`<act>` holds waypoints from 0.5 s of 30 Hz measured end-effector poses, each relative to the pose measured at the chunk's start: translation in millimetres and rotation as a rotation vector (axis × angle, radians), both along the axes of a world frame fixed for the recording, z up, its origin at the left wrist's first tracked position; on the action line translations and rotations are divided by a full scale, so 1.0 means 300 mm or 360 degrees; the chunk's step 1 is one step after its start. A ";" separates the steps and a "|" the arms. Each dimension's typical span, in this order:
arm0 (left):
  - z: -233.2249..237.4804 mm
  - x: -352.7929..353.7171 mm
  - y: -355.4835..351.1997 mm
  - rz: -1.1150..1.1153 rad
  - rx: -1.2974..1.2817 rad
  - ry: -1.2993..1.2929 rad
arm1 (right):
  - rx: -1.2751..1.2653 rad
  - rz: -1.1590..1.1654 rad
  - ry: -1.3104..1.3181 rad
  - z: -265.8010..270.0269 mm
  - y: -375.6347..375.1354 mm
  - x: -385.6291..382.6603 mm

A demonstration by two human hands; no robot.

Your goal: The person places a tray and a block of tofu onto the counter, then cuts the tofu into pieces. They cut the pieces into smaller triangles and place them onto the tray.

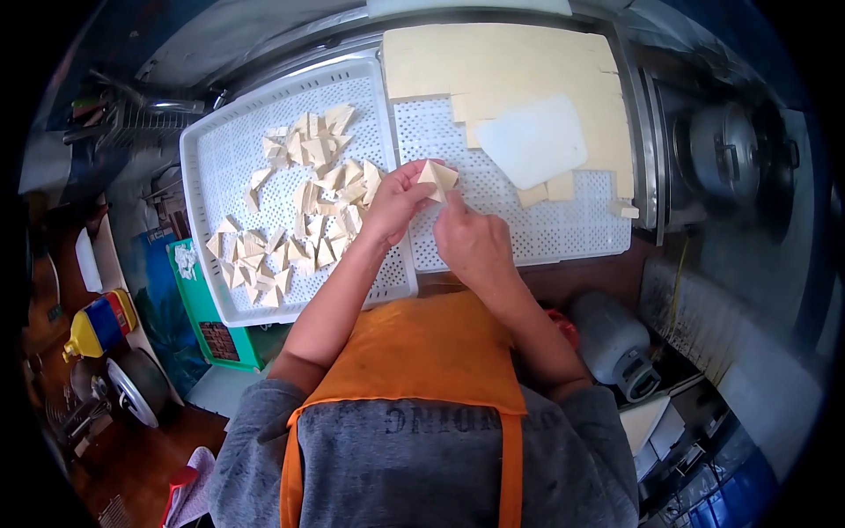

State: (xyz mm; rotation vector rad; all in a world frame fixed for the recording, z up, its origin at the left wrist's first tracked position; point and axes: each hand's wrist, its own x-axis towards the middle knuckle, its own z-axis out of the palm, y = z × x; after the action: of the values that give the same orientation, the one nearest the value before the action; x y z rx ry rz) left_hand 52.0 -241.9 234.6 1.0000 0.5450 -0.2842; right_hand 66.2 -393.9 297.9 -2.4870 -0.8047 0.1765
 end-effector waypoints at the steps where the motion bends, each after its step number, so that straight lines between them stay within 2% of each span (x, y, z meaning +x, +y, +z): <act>1: 0.003 -0.002 0.001 -0.0005 0.0001 -0.0007 | 0.0002 -0.0008 0.0014 0.001 0.002 -0.001; 4: 0.010 -0.008 0.004 -0.0031 -0.0012 -0.0038 | 0.0111 0.0031 -0.0014 -0.029 0.017 -0.009; 7: 0.009 -0.025 0.030 -0.0007 -0.0078 -0.0065 | -0.0200 0.0086 0.0072 -0.082 0.064 -0.004; 10: 0.018 -0.049 0.086 0.0107 -0.0219 -0.0112 | -0.0015 0.0125 0.0263 -0.094 0.098 -0.007; 12: 0.050 -0.089 0.146 0.0155 -0.0386 -0.0232 | 0.0365 0.0170 0.0375 -0.075 0.093 -0.010; 13: 0.037 -0.118 0.191 0.0072 -0.0373 -0.0320 | 0.0557 0.0191 0.0435 -0.068 0.089 -0.020; 15: -0.040 -0.201 0.287 0.0127 -0.0279 -0.0237 | 0.0678 0.0189 0.0528 -0.067 0.067 -0.040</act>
State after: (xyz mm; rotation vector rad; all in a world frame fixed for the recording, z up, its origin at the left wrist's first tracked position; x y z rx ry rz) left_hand -8.4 -155.8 222.6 0.8203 0.4163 -0.1813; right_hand 54.3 -373.7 277.8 -1.9469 -0.7564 0.4031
